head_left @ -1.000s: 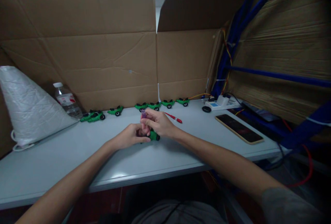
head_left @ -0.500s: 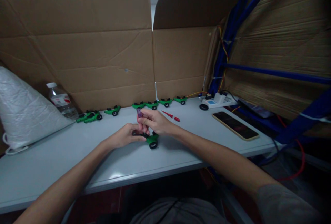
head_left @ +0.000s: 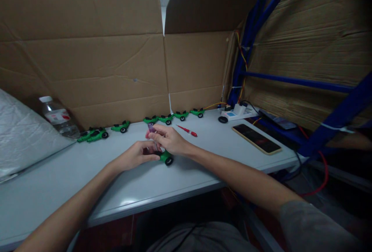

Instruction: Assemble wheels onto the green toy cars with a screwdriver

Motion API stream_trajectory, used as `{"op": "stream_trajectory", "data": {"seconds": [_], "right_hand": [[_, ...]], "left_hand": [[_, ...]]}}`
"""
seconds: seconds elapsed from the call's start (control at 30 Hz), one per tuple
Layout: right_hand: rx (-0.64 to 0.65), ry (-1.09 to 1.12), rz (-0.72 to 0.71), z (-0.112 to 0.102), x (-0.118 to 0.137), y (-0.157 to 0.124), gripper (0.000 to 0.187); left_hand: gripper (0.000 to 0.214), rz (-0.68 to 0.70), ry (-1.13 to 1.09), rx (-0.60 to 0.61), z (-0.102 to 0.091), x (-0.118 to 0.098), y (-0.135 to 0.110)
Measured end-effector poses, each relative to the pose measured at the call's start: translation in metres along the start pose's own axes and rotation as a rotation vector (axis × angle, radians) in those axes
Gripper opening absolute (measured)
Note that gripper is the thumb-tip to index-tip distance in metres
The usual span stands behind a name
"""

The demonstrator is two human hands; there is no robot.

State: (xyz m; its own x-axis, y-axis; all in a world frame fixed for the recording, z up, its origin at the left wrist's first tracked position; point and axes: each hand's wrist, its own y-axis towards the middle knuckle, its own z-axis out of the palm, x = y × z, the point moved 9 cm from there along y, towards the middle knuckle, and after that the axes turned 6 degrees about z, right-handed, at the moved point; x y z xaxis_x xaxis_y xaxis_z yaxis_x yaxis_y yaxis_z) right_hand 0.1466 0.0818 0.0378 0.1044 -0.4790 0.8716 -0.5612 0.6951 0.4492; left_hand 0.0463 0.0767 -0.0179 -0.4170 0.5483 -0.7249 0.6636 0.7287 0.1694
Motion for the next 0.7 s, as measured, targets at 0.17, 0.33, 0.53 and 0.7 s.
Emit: {"op": "stream_trajectory", "data": {"seconds": [0.17,0.33,0.53,0.7], "right_hand": [[0.101,0.090,0.005,-0.001,0.009,0.002,0.034],[0.258,0.216,0.009,0.008,0.011,0.003,0.025],[0.185,0.172,0.043,0.005,-0.001,0.006,0.027],[0.133,0.159,0.046,0.006,-0.004,0.004,0.025]], "left_hand": [[0.034,0.061,-0.031,0.114,0.002,-0.011,-0.002],[0.035,0.079,-0.018,0.128,0.002,-0.012,-0.002],[0.033,0.022,-0.051,0.089,0.003,-0.010,0.000],[0.030,0.024,-0.031,0.014,0.001,-0.012,0.000]]}}
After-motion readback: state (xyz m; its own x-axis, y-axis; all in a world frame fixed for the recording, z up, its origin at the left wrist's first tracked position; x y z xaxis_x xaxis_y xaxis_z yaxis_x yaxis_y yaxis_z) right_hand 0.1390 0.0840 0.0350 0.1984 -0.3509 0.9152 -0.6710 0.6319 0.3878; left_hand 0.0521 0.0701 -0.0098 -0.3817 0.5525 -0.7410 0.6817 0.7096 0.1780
